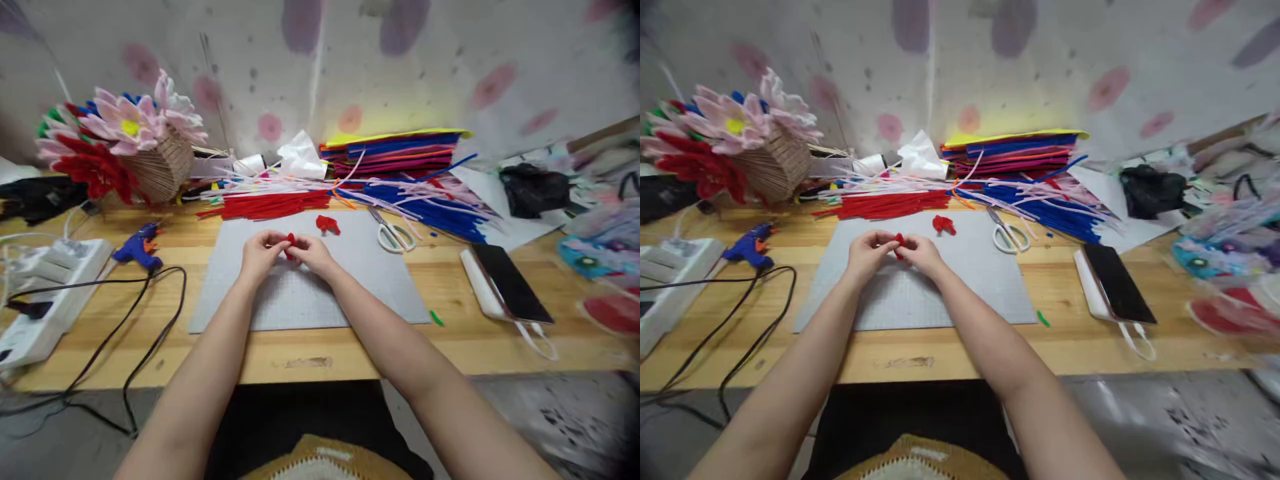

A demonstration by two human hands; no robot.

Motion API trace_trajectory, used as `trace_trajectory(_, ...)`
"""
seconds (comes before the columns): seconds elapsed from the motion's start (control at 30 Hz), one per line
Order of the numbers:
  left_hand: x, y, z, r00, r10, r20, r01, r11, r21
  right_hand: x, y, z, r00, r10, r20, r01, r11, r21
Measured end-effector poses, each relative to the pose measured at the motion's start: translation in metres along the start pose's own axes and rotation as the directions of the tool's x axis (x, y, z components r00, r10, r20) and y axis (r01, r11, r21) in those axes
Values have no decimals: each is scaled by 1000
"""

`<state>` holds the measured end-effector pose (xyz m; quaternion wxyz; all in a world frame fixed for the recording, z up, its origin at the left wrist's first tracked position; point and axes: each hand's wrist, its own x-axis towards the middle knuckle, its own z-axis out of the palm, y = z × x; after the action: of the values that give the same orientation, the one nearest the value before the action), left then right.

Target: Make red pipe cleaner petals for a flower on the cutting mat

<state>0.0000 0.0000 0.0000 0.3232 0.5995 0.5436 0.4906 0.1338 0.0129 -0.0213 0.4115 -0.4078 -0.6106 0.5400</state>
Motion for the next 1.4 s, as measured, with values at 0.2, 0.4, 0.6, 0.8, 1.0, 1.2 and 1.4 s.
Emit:
trace_trajectory(0.2,-3,-2,-2,999,11,-48,-8,997,73,2,-6,-2,983,85,-161,-60,986,154)
trace_trajectory(0.4,-3,-8,4,998,-68,-6,67,994,-81,1,-8,-3,983,116,-140,-94,983,156)
trace_trajectory(0.6,-3,-7,11,991,-108,74,114,991,-72,0,-3,0,987,32,-159,-21,997,71)
trace_trajectory(0.8,-4,-2,12,999,-50,-16,52,992,114,1,-3,4,954,29,-298,-27,1000,13)
trace_trajectory(1.0,-8,7,14,994,59,-93,-28,953,302,0,-4,5,959,-15,-283,14,1000,-6)
trace_trajectory(1.2,-5,-1,13,997,63,-40,-52,971,231,1,0,4,983,-3,-184,10,999,36)
trace_trajectory(1.4,-5,-1,13,999,28,-45,-12,940,341,-4,-4,5,952,-37,-304,-8,989,-146)
